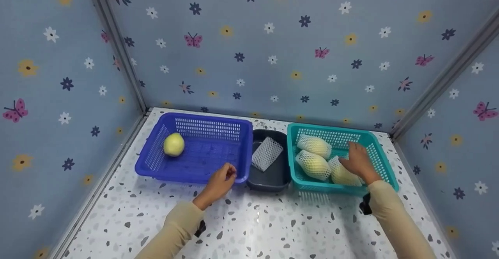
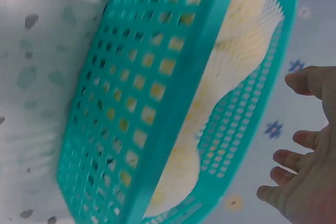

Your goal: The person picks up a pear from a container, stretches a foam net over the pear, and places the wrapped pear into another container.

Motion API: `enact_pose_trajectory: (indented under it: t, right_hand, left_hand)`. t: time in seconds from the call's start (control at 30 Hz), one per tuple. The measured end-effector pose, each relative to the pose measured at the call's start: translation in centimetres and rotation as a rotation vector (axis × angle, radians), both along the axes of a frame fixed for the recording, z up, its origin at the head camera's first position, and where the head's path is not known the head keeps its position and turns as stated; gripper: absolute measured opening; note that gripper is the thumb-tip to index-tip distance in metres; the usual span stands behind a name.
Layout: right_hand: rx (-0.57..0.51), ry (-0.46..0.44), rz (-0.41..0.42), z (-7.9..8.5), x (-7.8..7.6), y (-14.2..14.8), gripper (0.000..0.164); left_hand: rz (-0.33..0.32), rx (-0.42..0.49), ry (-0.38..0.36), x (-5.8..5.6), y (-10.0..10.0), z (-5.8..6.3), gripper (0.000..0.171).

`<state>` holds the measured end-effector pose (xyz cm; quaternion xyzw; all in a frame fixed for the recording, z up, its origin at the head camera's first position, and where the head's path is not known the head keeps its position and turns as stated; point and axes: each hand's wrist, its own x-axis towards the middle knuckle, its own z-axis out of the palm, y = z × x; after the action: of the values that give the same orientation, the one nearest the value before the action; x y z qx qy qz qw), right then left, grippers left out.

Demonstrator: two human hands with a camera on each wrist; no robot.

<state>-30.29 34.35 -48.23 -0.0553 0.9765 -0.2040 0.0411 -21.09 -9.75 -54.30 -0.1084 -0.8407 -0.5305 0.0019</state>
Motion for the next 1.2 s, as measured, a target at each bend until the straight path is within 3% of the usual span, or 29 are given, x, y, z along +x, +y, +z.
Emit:
enact_pose_trajectory:
  t: [0.23,0.37,0.53,0.73,0.87,1.0,1.13,1.2]
  right_hand:
    - [-0.13,0.151,0.166,-0.7,3.4,-3.4,0.061]
    - [-0.173,0.201,0.23,-1.8,5.1,-5.5,0.055]
    - [-0.172,0.222,0.277,-3.5,6.6,-7.4,0.049]
    - [-0.134,0.232,0.268,-5.2,7.5,-8.4,0.045]
    - [-0.088,0.267,0.285,-6.3,7.6,-8.8,0.038]
    - [-0.047,0.332,0.314,-7.2,7.4,-9.2,0.03]
    - [-0.007,0.372,0.319,-7.7,7.3,-9.5,0.029]
    - [0.022,0.395,0.32,-7.9,7.3,-9.5,0.029]
  left_hand:
    - [-0.035,0.01,-0.01,-0.6,-0.4,0.7,0.009]
    - [-0.008,-0.02,0.01,-1.6,-1.5,1.9,0.01]
    - [0.048,-0.119,-0.004,-4.0,-4.6,4.4,0.014]
    - [0.124,-0.301,-0.043,-7.5,-9.2,7.2,0.024]
    - [0.208,-0.411,-0.119,-9.4,-11.7,8.2,0.037]
    - [0.268,-0.508,-0.262,-11.0,-13.4,8.4,0.057]
    - [0.312,-0.553,-0.409,-12.4,-14.2,7.7,0.065]
    - [0.337,-0.57,-0.44,-12.8,-14.3,7.0,0.063]
